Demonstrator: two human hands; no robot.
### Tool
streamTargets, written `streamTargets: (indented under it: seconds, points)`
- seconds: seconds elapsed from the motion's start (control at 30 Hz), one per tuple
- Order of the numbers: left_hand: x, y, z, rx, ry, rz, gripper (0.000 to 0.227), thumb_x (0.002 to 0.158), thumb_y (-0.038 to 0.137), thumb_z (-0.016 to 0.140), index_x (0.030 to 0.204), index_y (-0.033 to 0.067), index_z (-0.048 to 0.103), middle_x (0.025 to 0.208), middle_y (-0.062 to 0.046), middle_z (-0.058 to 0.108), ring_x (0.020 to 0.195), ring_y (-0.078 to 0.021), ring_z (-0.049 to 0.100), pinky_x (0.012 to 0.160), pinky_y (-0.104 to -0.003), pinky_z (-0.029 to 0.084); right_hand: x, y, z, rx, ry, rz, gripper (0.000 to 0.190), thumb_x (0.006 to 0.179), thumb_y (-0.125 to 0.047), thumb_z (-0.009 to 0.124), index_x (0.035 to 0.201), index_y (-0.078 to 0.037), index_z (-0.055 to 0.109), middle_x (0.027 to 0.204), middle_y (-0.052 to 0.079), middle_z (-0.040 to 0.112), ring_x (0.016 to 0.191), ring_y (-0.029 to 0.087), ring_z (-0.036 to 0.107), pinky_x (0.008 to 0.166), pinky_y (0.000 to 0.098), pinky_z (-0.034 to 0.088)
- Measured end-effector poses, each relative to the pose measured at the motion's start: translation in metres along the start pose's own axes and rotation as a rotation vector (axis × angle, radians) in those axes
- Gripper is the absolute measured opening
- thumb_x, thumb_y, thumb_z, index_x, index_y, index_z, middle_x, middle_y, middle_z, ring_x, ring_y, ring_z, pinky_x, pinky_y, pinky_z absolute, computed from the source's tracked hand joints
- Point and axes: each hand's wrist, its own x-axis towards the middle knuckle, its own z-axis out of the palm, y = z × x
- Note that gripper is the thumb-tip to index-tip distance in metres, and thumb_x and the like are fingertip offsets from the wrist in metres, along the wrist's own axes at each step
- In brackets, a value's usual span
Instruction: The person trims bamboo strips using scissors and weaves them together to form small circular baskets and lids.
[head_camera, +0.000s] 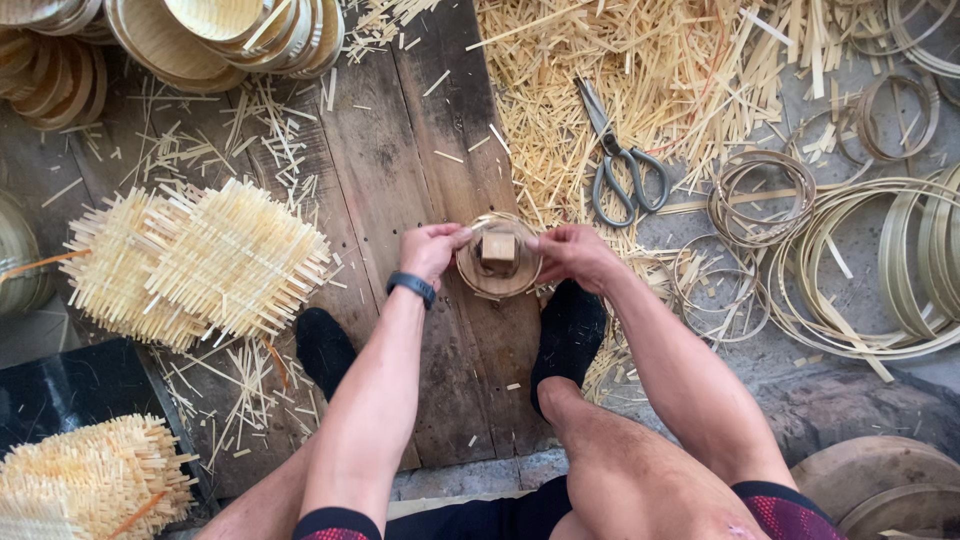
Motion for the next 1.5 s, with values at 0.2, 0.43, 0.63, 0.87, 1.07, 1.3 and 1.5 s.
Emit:
streamTargets:
  seconds: [0.2, 0.43, 0.63, 0.87, 1.07, 1.3, 1.5]
  points:
    - [-0.037, -0.054, 0.007, -0.631, -0.324, -0.184, 0.026, 0.097, 0.015, 0.066, 0.117, -0.0014, 0.066, 0.110, -0.014, 0.074, 0.095, -0.0244, 0.075, 0.083, -0.042, 0.065, 0.002, 0.035, 0.017, 0.177, 0.039, -0.035, 0.013, 0.093, -0.007, 0.071, 0.093, 0.005, 0.065, 0.082, 0.016, 0.072, 0.071, 0.025, 0.074, 0.059, 0.0348, 0.066]
    - [-0.028, -0.068, 0.028, -0.515, -0.168, -0.165, 0.022, 0.100, 0.013, 0.063, 0.114, -0.0038, 0.069, 0.100, -0.013, 0.075, 0.084, -0.0246, 0.075, 0.073, -0.039, 0.066, 0.015, 0.047, 0.023, 0.114, 0.103, -0.088, 0.018, 0.092, -0.012, 0.073, 0.090, 0.005, 0.066, 0.077, 0.017, 0.073, 0.064, 0.026, 0.075, 0.054, 0.0366, 0.063]
    - [-0.060, -0.029, -0.006, 0.111, 0.005, 0.527, 0.031, 0.093, 0.019, 0.070, 0.119, 0.0023, 0.075, 0.099, -0.010, 0.081, 0.086, -0.0179, 0.075, 0.076, -0.033, 0.061, -0.027, 0.016, 0.034, -0.051, 0.209, -0.270, 0.047, 0.096, -0.035, 0.066, 0.124, 0.000, 0.054, 0.086, 0.006, 0.071, 0.068, 0.014, 0.074, 0.048, 0.0334, 0.061]
    - [-0.089, 0.012, 0.030, -0.102, 0.042, 0.733, 0.042, 0.104, 0.038, 0.060, 0.126, 0.0042, 0.070, 0.105, -0.014, 0.078, 0.097, -0.0165, 0.074, 0.082, -0.030, 0.059, -0.032, 0.021, 0.071, -0.208, 0.227, -0.381, 0.047, 0.091, -0.032, 0.075, 0.115, 0.001, 0.052, 0.078, 0.011, 0.071, 0.058, 0.018, 0.066, 0.048, 0.0307, 0.052]
    - [-0.039, -0.021, 0.022, -0.004, 0.158, 0.600, 0.055, 0.102, 0.055, 0.048, 0.112, 0.0088, 0.076, 0.085, -0.010, 0.076, 0.074, -0.0191, 0.073, 0.064, -0.033, 0.058, -0.032, 0.032, 0.049, 0.063, 0.073, -0.456, 0.035, 0.092, -0.032, 0.067, 0.110, -0.005, 0.056, 0.086, 0.009, 0.071, 0.062, 0.012, 0.066, 0.047, 0.0257, 0.053]
    - [0.039, 0.047, -0.098, -0.114, 0.385, 0.349, 0.070, 0.096, 0.070, 0.037, 0.099, 0.0095, 0.072, 0.080, -0.007, 0.072, 0.074, -0.0162, 0.073, 0.061, -0.035, 0.060, -0.045, 0.029, 0.013, 0.442, -0.028, -0.611, 0.028, 0.101, -0.033, 0.056, 0.102, -0.006, 0.053, 0.080, 0.014, 0.067, 0.053, 0.015, 0.057, 0.042, 0.0254, 0.043]
    - [0.005, 0.173, -0.160, -1.060, 0.134, 0.303, 0.061, 0.095, 0.069, 0.051, 0.099, 0.0085, 0.058, 0.105, -0.019, 0.074, 0.093, -0.0251, 0.077, 0.080, -0.040, 0.066, -0.042, 0.035, 0.020, 0.409, -0.011, -0.578, 0.031, 0.100, -0.034, 0.057, 0.104, -0.003, 0.055, 0.078, 0.016, 0.069, 0.051, 0.016, 0.057, 0.040, 0.0259, 0.042]
